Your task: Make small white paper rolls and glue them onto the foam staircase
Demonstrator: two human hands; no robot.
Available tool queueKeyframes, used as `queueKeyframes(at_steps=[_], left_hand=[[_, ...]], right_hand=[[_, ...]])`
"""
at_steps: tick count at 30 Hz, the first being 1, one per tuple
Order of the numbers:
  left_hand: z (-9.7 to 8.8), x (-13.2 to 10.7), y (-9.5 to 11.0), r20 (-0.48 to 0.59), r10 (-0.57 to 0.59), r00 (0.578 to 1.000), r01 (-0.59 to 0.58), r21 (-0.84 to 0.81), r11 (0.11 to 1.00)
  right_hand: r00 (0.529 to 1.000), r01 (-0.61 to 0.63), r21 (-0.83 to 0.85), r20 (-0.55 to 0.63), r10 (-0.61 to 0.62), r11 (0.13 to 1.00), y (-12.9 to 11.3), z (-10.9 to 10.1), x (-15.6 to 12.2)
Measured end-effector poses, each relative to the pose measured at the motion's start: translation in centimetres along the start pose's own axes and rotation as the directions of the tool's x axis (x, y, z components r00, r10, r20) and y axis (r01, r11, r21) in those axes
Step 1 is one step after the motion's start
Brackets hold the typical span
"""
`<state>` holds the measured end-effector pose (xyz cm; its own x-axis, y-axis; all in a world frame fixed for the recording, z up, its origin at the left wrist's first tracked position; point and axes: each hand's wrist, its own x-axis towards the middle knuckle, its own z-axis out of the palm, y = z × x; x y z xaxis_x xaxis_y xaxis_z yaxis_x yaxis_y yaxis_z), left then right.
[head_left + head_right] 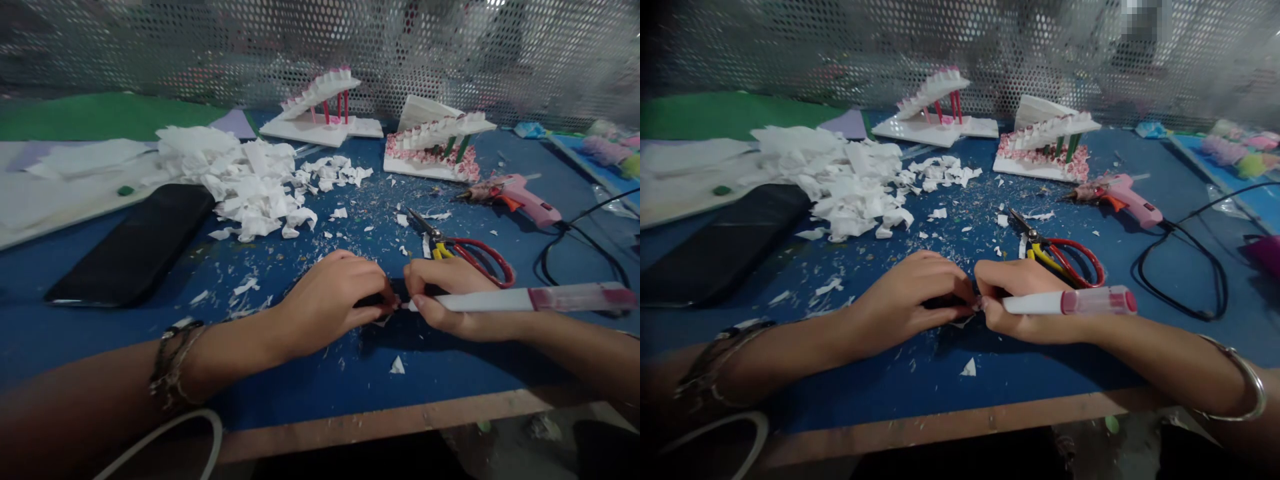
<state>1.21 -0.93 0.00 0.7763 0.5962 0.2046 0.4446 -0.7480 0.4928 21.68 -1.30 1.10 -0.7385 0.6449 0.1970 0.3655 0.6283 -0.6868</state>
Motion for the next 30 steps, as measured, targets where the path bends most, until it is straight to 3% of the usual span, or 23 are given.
queueKeyframes(at_steps=[9, 13, 18, 22, 26, 30], left_hand=[[0.05, 0.08, -0.15, -0.013, 0.059, 0.998, -0.058, 0.077, 0.995], [0.06, -0.01, -0.24, -0.020, 0.071, 0.997, -0.068, 0.093, 0.993], [0.08, 0.06, -0.17, -0.033, 0.079, 0.996, -0.075, 0.100, 0.992], [0.11, 0.25, -0.09, -0.030, 0.062, 0.998, -0.059, 0.097, 0.993], [0.08, 0.33, -0.08, -0.010, 0.038, 0.999, -0.037, 0.090, 0.995], [0.03, 0.27, -0.02, -0.016, 0.030, 0.999, -0.029, 0.078, 0.997]], right_hand=[[1.000, 0.008, -0.114, 0.025, -0.005, 0.993, -0.13, -0.18, 0.19], [1.000, 0.030, -0.033, -0.006, -0.030, 0.999, 0.03, -0.08, 0.18], [1.000, -0.017, -0.070, 0.006, 0.017, 0.997, -0.10, -0.13, 0.25], [1.000, 0.013, -0.034, 0.017, -0.013, 0.999, -0.18, -0.22, 0.19], [1.000, -0.003, -0.135, 0.020, 0.006, 0.991, -0.09, -0.28, 0.12], [1.000, -0.012, -0.060, -0.004, 0.012, 0.998, -0.05, -0.21, 0.10]])
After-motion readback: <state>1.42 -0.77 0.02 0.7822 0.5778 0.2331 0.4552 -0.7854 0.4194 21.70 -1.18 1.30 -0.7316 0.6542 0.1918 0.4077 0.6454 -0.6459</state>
